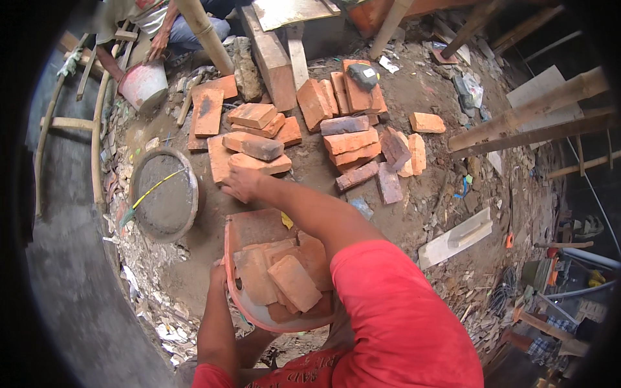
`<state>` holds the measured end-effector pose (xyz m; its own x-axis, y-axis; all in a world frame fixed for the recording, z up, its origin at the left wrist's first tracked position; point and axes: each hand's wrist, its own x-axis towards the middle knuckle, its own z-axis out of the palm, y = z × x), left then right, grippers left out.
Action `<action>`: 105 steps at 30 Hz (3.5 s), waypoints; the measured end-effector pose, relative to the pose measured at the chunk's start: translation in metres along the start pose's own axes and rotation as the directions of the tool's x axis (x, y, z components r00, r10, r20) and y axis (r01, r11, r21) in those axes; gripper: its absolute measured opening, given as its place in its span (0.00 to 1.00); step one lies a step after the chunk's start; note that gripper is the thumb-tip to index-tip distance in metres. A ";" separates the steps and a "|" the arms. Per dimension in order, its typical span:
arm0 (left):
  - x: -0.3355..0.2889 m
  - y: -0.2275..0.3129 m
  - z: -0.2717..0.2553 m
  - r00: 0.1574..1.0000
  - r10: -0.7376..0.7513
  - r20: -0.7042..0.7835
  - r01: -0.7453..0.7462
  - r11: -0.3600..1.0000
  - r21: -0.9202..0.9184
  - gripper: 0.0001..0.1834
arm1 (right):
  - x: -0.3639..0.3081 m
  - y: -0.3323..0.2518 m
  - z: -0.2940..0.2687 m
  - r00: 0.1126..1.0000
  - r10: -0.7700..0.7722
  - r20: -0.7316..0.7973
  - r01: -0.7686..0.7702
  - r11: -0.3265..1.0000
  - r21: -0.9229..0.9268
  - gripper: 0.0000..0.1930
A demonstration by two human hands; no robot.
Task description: The person loads red bricks into a pink plastic tray, carries the tray across a construction site, and unloads the bricks onto the ground. The person then picks up a bucket of cement and walks back across the site.
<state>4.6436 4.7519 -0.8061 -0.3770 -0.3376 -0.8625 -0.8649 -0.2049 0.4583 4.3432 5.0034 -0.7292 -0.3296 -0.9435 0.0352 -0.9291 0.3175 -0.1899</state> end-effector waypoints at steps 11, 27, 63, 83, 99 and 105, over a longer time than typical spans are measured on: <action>-0.139 0.045 0.040 0.562 0.579 -0.591 -0.549 0.795 0.256 0.25 | -0.142 -0.021 -0.181 0.521 0.688 -0.505 -0.033 0.608 0.793 0.44; -0.211 0.216 0.429 0.654 0.563 0.505 -0.752 0.558 0.351 0.32 | -0.512 0.042 -0.048 -0.530 0.824 -0.202 -0.577 -0.176 0.797 0.35; -0.164 -0.029 0.078 0.891 0.411 -0.190 -0.150 0.663 0.733 0.64 | -0.235 -0.115 -0.141 0.055 0.878 0.475 0.320 -0.466 0.825 0.32; -0.237 0.087 0.122 0.704 0.625 -0.337 -0.330 0.709 0.623 0.57 | -0.161 -0.310 -0.062 0.138 0.808 0.573 -0.885 -0.159 0.438 0.72; -0.092 0.227 0.144 0.738 0.637 -0.224 -0.327 0.627 0.707 0.43 | -0.141 -0.183 -0.075 0.304 0.935 0.181 -0.695 0.088 0.713 0.54; -0.148 0.006 0.118 0.746 0.620 -0.242 -0.430 0.726 0.536 0.40 | -0.073 0.012 -0.097 0.538 0.828 -0.158 -0.709 0.546 0.447 0.37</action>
<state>4.6555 4.9086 -0.7016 -0.7375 -0.6016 -0.3069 -0.6437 0.4888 0.5888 4.3399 5.0855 -0.6388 -0.9732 -0.2295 0.0169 -0.1984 0.7996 -0.5668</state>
